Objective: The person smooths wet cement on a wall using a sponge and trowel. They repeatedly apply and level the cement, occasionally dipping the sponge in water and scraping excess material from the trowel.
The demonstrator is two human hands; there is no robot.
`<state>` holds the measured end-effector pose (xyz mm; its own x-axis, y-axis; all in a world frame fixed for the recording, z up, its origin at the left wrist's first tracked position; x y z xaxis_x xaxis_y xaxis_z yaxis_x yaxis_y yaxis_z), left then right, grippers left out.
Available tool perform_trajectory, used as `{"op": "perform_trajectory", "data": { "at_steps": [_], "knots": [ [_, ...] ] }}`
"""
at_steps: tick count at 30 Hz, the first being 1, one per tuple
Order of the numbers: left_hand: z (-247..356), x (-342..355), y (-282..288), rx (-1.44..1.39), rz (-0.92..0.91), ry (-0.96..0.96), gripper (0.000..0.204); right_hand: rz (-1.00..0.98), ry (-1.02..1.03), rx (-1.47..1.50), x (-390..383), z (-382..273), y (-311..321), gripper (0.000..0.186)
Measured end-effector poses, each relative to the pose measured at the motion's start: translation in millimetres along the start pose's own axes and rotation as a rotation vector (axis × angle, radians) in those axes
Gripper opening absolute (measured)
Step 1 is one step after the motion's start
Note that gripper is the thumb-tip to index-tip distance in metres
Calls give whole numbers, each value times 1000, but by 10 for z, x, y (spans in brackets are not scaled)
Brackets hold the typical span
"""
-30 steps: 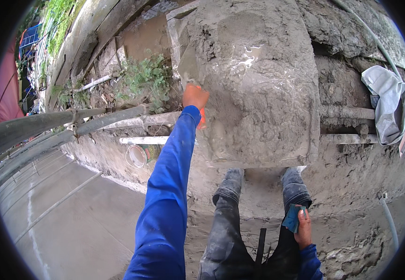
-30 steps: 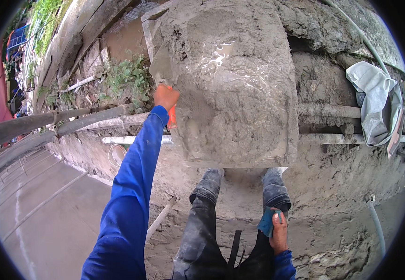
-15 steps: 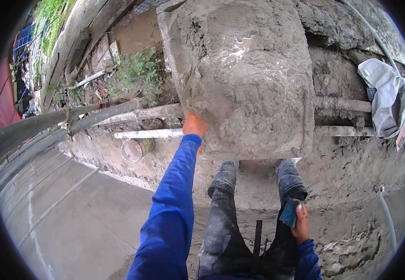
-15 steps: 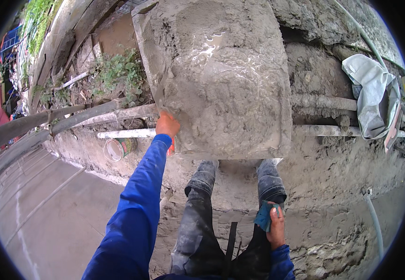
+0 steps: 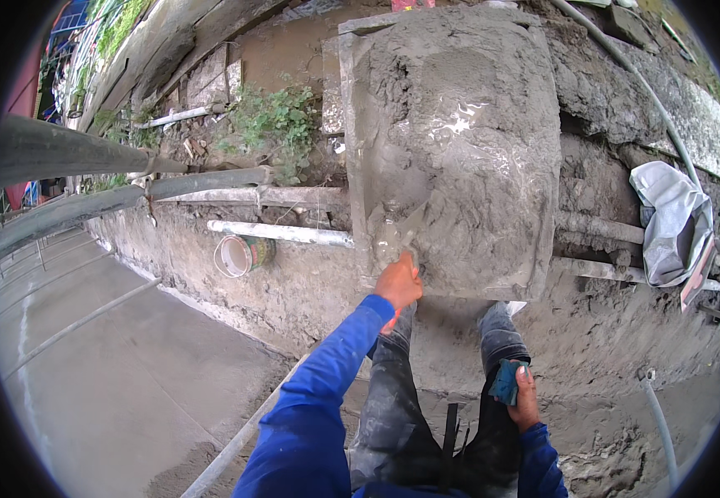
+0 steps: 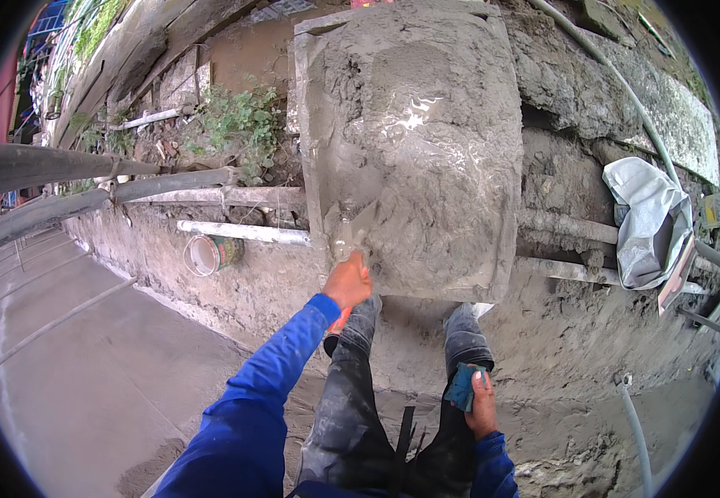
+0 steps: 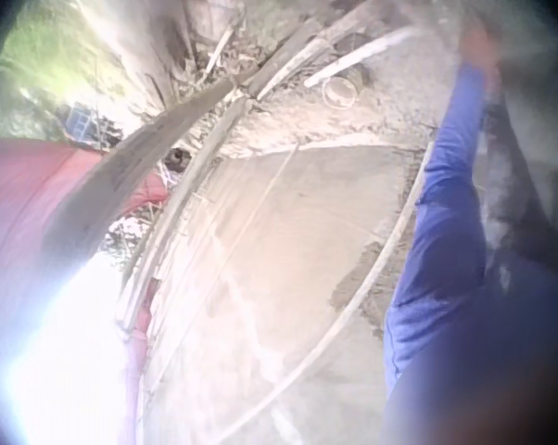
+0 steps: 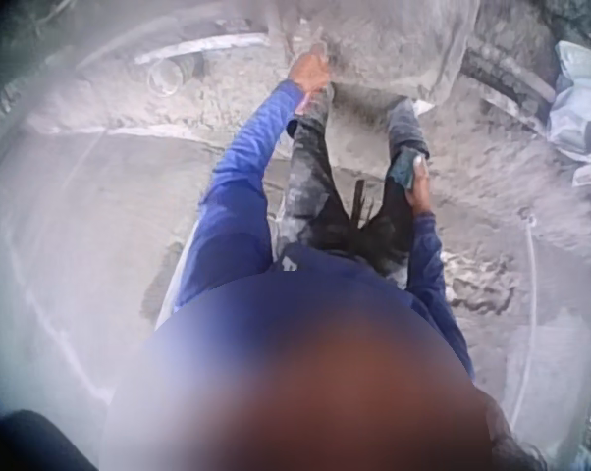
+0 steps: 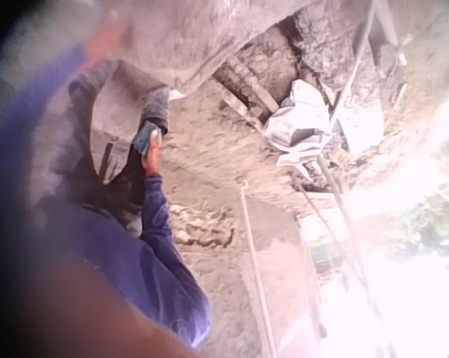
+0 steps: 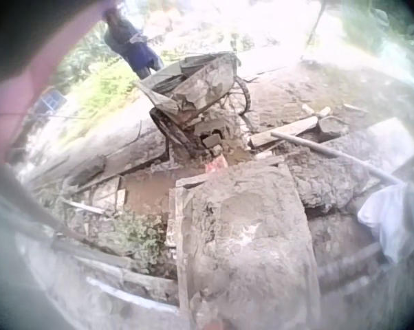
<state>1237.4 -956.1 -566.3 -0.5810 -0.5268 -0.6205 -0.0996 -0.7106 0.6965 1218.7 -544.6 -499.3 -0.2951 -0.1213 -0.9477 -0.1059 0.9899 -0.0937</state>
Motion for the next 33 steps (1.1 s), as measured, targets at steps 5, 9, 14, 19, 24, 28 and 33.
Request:
{"op": "perform_trajectory", "data": {
  "at_steps": [5, 9, 14, 19, 24, 28, 33],
  "knots": [
    [-306, 231, 597, 293, 202, -72, 35, 56, -4, 58, -124, -71, -117, 41],
    [-864, 923, 470, 328, 307, 43, 36, 70, -57, 70, -21, 37, -173, 42],
    [-954, 515, -324, 48, 311, 331, 35, 79, -53, 76, -88, 49, -57, 43],
    [-1364, 10, -1122, -374, 300, 487, 25, 27, -61, 84, 6, 48, 27, 44],
    [-521, -178, -1315, -975, 220, 598, 28, 28, -55, 70, 31, -45, 144, 46],
    [155, -126, -1058, -1197, 161, 598, 28, -7, -50, 29, -11, -123, 58, 42],
    [886, -233, -424, -1105, 48, 484, 27, -53, -20, -23, -30, -111, -25, 43]
  ]
}}
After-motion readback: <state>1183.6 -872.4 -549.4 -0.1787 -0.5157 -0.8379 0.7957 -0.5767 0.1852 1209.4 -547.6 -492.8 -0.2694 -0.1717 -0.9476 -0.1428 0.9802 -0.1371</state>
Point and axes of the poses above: each hand's wrist, its own x-axis towards the middle knuckle, its own y-axis out of the back of the hand, z = x × y, the point moved 1 cm from there along x, towards the middle knuckle, and after that the axes turned 10 degrees about z, right-handed, at the moved point
